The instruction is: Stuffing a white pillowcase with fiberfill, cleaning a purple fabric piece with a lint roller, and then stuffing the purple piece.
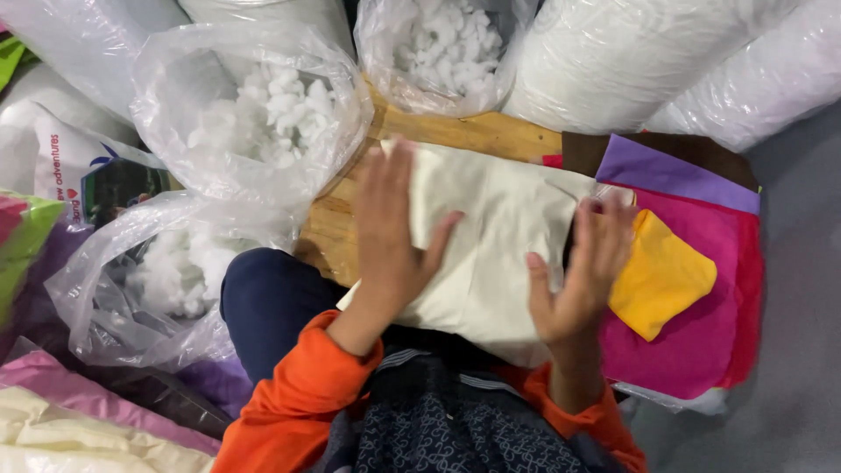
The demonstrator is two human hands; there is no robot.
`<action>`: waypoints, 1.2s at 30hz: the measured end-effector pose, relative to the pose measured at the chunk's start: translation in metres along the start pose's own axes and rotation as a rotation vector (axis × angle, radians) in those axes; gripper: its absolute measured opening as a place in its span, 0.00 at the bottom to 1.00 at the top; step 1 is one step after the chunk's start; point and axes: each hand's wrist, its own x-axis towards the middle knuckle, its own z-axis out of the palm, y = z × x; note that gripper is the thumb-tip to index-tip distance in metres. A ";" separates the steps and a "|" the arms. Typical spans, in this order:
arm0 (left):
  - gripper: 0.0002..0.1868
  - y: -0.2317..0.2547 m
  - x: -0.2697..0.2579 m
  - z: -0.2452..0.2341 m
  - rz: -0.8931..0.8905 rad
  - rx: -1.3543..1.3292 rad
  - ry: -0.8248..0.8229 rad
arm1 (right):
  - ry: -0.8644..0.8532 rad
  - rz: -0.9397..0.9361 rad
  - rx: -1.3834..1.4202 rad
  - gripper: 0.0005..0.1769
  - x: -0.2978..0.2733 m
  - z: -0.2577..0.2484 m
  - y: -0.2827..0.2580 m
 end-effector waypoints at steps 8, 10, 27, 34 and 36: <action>0.32 -0.099 -0.107 0.153 -0.044 0.418 -0.635 | -0.699 0.361 -0.209 0.35 -0.056 0.154 0.043; 0.32 -0.103 -0.099 0.144 -0.068 0.442 -0.669 | -0.709 0.362 -0.185 0.36 -0.050 0.156 0.035; 0.34 -0.136 -0.087 0.209 0.011 0.404 -0.494 | -0.622 0.440 -0.244 0.36 -0.029 0.162 0.069; 0.35 -0.118 -0.023 0.197 -0.143 0.457 -0.698 | -0.658 0.385 -0.213 0.37 -0.003 0.167 0.079; 0.34 -0.101 0.011 0.185 -0.061 0.398 -0.424 | -0.346 0.316 -0.188 0.32 0.028 0.150 0.061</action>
